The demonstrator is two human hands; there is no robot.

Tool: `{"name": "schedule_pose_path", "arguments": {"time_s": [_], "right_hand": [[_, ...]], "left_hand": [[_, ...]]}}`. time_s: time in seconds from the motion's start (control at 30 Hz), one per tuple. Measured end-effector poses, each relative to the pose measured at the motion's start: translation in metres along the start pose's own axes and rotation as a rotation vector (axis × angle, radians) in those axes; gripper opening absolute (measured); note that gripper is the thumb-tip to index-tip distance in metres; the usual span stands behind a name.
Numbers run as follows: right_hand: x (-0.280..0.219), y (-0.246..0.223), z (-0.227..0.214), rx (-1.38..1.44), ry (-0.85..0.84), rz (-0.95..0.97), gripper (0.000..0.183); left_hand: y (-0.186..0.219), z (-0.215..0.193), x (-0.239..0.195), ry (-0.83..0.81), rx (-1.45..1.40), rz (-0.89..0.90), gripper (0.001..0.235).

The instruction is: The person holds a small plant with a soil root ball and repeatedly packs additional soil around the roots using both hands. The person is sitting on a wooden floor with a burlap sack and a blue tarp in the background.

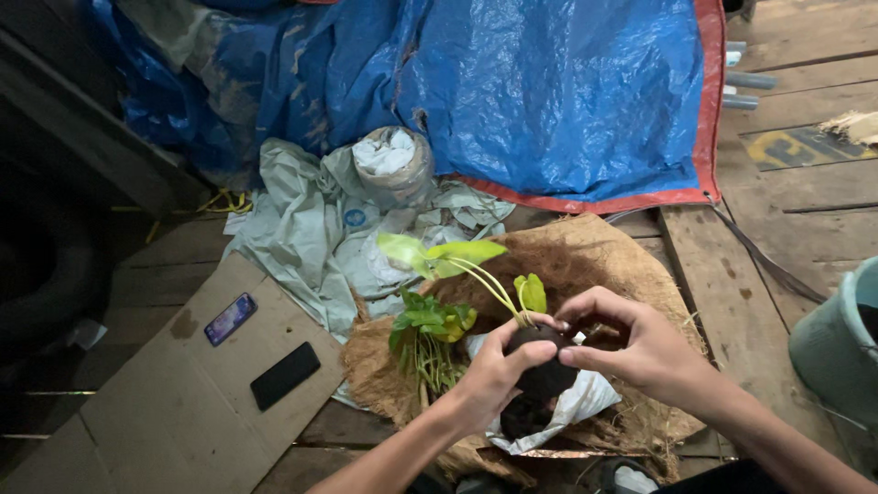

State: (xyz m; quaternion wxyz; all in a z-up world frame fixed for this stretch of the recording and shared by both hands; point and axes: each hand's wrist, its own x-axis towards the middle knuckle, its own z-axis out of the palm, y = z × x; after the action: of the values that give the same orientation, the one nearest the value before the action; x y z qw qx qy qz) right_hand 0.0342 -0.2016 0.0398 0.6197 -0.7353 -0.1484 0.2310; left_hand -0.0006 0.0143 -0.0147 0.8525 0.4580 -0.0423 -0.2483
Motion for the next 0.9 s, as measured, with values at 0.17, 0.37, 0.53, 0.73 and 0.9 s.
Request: {"name": "schedule_pose_path", "arguments": {"time_s": [0.17, 0.37, 0.53, 0.73, 0.9], "right_hand": [[0.002, 0.001, -0.005, 0.131, -0.039, 0.117, 0.067], [0.003, -0.007, -0.011, 0.086, -0.048, 0.172, 0.085], [0.011, 0.000, -0.010, 0.034, -0.036, 0.197, 0.083], [0.020, 0.015, -0.005, 0.025, -0.123, 0.180, 0.078], [0.021, 0.017, -0.009, 0.108, -0.222, 0.242, 0.098]], "left_hand": [[-0.001, -0.003, -0.001, -0.060, 0.175, 0.114, 0.043], [0.002, 0.003, 0.002, -0.044, 0.073, 0.022, 0.040], [0.004, 0.005, 0.004, -0.046, 0.077, 0.050, 0.038], [-0.001, -0.004, 0.007, -0.020, 0.173, 0.117, 0.038], [-0.004, -0.009, 0.008, -0.085, 0.292, 0.198, 0.041]]}}
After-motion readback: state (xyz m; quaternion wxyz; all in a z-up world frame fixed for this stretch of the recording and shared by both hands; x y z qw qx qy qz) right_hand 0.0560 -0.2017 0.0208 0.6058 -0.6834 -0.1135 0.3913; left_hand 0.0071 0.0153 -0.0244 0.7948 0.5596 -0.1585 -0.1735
